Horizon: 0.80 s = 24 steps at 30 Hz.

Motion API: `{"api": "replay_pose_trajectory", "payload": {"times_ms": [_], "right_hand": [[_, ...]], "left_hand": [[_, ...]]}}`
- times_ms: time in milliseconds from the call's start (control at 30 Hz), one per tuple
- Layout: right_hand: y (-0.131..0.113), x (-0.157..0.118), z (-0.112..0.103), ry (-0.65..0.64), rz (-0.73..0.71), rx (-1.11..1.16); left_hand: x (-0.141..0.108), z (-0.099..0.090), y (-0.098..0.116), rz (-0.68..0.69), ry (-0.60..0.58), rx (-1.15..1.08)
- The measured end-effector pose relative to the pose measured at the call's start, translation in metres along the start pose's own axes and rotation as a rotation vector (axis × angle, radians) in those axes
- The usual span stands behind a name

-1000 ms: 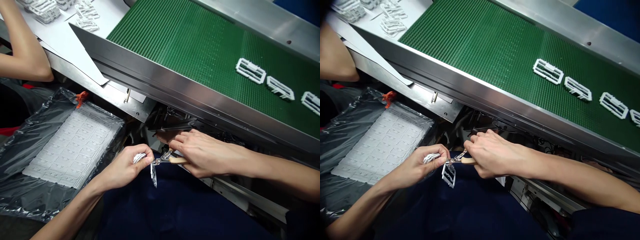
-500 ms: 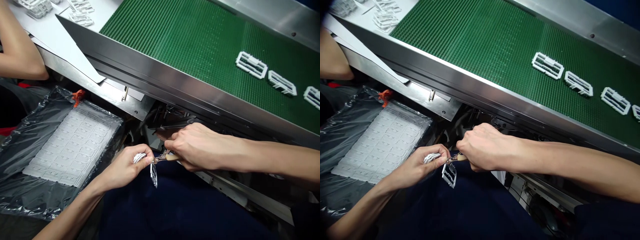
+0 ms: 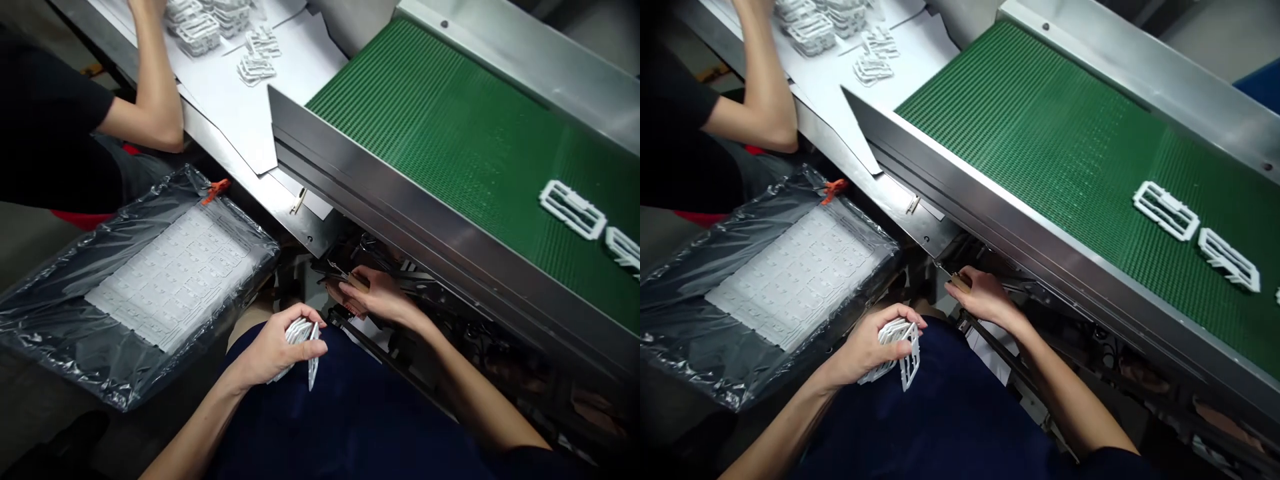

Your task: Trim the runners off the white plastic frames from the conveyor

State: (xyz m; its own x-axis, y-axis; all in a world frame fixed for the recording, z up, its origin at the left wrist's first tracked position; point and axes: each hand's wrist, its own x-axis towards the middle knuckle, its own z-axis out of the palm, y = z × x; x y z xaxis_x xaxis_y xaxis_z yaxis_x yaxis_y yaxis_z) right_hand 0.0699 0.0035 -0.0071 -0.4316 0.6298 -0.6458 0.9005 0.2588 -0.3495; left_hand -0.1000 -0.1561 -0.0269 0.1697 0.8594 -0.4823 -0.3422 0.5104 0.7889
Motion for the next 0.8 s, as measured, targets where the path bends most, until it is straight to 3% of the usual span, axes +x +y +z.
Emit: {"api": "replay_pose_trajectory", "payload": {"times_ms": [133,267,433,800], "right_hand": [[-0.012,0.000,0.001,-0.040,-0.365,0.008],[-0.025,-0.012,-0.013,-0.116,-0.613,-0.213],[-0.036,-0.018,-0.021,-0.142,-0.648,-0.505],[-0.044,-0.022,-0.020,-0.153,-0.657,-0.591]], "left_hand": [[-0.004,-0.013,-0.022,-0.098,-0.022,-0.442],[-0.002,-0.022,-0.035,-0.087,-0.007,-0.748],[-0.002,-0.025,-0.029,-0.110,-0.039,-0.772],[-0.008,-0.031,-0.026,-0.133,-0.105,-0.722]]}}
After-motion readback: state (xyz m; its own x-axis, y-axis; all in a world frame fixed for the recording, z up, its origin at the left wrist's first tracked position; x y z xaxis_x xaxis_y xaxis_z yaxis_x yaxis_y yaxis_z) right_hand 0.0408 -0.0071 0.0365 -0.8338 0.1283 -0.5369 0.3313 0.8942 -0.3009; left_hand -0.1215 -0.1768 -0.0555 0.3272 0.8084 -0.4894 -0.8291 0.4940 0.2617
